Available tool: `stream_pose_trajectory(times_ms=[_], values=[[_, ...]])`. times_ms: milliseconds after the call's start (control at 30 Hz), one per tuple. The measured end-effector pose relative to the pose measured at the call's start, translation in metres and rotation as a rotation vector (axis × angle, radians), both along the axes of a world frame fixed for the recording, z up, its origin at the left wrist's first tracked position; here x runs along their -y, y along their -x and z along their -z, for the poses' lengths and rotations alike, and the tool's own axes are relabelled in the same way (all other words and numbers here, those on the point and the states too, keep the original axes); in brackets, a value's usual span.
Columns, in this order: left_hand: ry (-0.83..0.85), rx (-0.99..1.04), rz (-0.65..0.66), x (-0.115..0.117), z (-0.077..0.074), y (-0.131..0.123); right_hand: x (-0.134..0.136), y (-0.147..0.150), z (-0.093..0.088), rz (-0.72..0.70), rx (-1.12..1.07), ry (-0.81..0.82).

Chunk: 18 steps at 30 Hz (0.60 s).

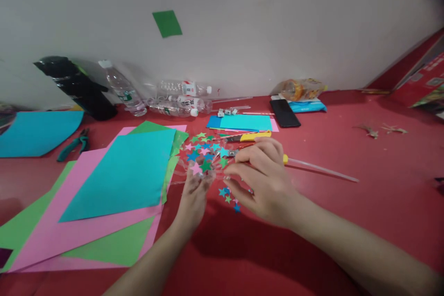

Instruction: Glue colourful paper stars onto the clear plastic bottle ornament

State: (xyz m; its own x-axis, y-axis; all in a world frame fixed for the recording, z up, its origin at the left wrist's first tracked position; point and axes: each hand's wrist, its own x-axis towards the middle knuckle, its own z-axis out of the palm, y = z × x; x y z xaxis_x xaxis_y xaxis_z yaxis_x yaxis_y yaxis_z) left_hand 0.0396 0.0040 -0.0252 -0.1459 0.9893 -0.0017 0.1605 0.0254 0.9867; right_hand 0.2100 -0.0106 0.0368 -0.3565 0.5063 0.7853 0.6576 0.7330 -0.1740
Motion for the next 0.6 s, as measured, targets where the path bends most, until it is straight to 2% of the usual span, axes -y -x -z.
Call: stream_pose_trajectory(times_ms=[167, 300, 467, 533, 600], values=[[-0.016, -0.036, 0.035, 0.000, -0.008, 0.012, 0.000, -0.001, -0.001, 0.008, 0.005, -0.018], [-0.008, -0.034, 0.039, -0.003, -0.002, 0.021, 0.001, -0.005, -0.004, -0.022, -0.011, -0.044], [-0.009, 0.170, -0.030, -0.004, 0.007, 0.014, 0.001, -0.010, -0.009, 0.015, -0.090, -0.118], [-0.002, 0.208, -0.044, -0.002, 0.005, 0.010, 0.000, -0.010, -0.011, 0.028, -0.112, -0.127], [0.026, 0.162, -0.019, -0.001, 0.000, 0.008, 0.000, -0.009, -0.012, 0.020, -0.098, -0.109]])
